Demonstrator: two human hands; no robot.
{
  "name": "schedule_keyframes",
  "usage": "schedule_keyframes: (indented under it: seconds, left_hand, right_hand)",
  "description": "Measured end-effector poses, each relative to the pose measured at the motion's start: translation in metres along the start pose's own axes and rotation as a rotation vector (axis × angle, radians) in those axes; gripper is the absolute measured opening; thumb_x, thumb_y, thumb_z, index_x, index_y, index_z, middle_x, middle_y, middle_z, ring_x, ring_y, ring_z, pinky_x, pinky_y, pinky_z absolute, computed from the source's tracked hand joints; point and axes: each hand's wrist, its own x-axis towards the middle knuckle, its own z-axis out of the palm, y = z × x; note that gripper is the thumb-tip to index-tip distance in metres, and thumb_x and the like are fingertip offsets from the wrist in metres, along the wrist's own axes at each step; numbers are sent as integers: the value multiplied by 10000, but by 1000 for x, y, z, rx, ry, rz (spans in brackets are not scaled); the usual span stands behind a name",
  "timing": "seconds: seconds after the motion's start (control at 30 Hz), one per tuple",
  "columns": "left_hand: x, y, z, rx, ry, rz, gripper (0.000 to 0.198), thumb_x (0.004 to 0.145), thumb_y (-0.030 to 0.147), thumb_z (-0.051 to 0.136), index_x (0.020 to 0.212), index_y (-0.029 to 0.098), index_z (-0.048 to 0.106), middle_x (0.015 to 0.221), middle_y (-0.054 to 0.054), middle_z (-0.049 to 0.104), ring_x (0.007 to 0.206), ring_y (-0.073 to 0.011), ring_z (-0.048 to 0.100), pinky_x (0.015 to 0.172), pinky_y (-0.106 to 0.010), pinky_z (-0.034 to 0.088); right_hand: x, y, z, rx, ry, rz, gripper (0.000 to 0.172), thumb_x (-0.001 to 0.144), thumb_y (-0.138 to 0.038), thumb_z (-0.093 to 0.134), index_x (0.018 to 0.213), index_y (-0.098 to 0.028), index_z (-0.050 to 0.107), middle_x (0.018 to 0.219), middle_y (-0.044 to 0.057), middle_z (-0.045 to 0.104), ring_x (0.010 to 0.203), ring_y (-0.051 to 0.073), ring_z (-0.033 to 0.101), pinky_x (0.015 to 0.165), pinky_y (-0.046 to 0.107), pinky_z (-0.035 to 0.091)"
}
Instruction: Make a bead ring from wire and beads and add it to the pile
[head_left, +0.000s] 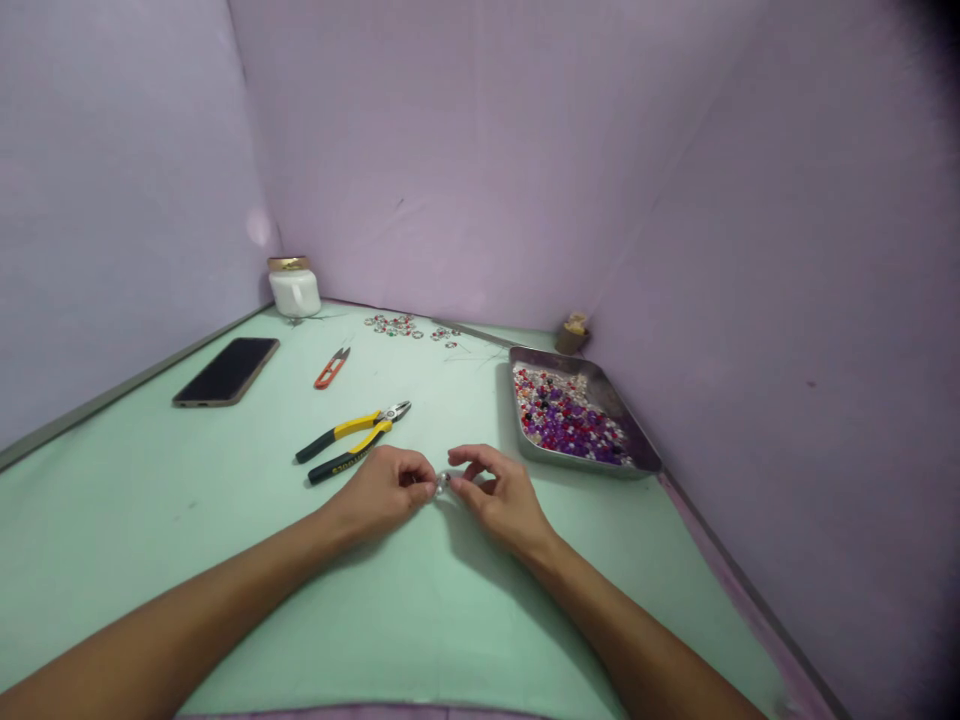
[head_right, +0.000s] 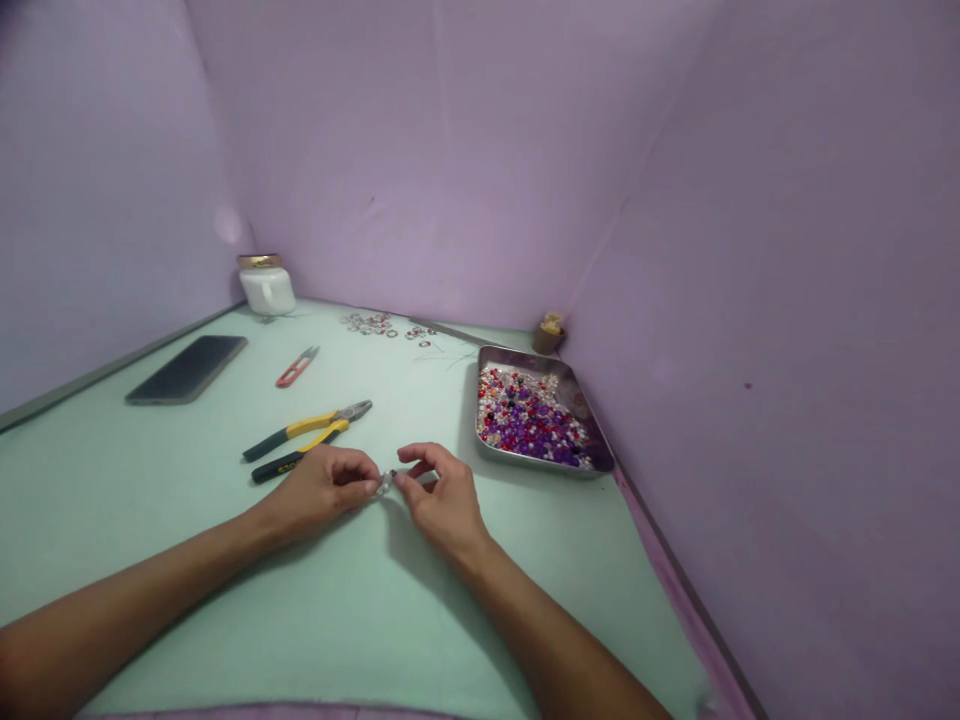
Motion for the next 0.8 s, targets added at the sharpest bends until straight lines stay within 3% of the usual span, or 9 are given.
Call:
schedule_keyframes:
  seconds: [0.13,0.2,0.33,0.43,0.6,0.8]
  left_hand:
    - [1,1,-5,144,-49,69,142,662,191,488,639,151,622,523,32,514,503,-111,427,474,-222,320]
    - [1,1,-6,210,-44,92,146,667,197,484,657,158,624,554,21,541,532,-123,455,494,-227,333]
    - [3,1,-3,321,-22,110,145,665,218,508,726,161,627,618,-4,589,572,-145,501,516,-237,349]
    - [4,-1,0,399,-5,129,138,681,215,495,709,168,622,654,-22,605,597,-157,511,533,-249,351]
    - [5,-2,2,502,8,168,121,663,164,484,656,170,605,624,-24,596,574,-160,508,520,-254,336]
    - [6,-2,1,571,30,210,126,670,160,474,678,173,600,644,-24,595,576,-156,509,522,-251,338]
  right_hand:
    - [3,6,-4,-207,-150,-195,208,693,-142,562,879,-202,634,811,34,614,627,120,532,550,241,428]
    - [3,7,-4,-262,-163,-237,167,701,-131,555,820,-202,649,736,24,611,625,124,535,569,248,421]
    - [2,9,0,-261,-88,-169,110,700,-151,559,761,-191,641,688,22,616,617,133,550,578,256,431]
    - [2,9,1,-234,-103,-128,94,697,-165,557,757,-182,627,669,18,615,596,129,550,557,247,435]
    - [5,6,-1,-278,-181,-200,90,676,-232,616,754,-187,622,674,11,613,597,128,533,560,247,417]
    - [7,7,-2,-385,-211,-252,61,700,-172,580,735,-196,624,697,15,616,628,134,529,581,249,394]
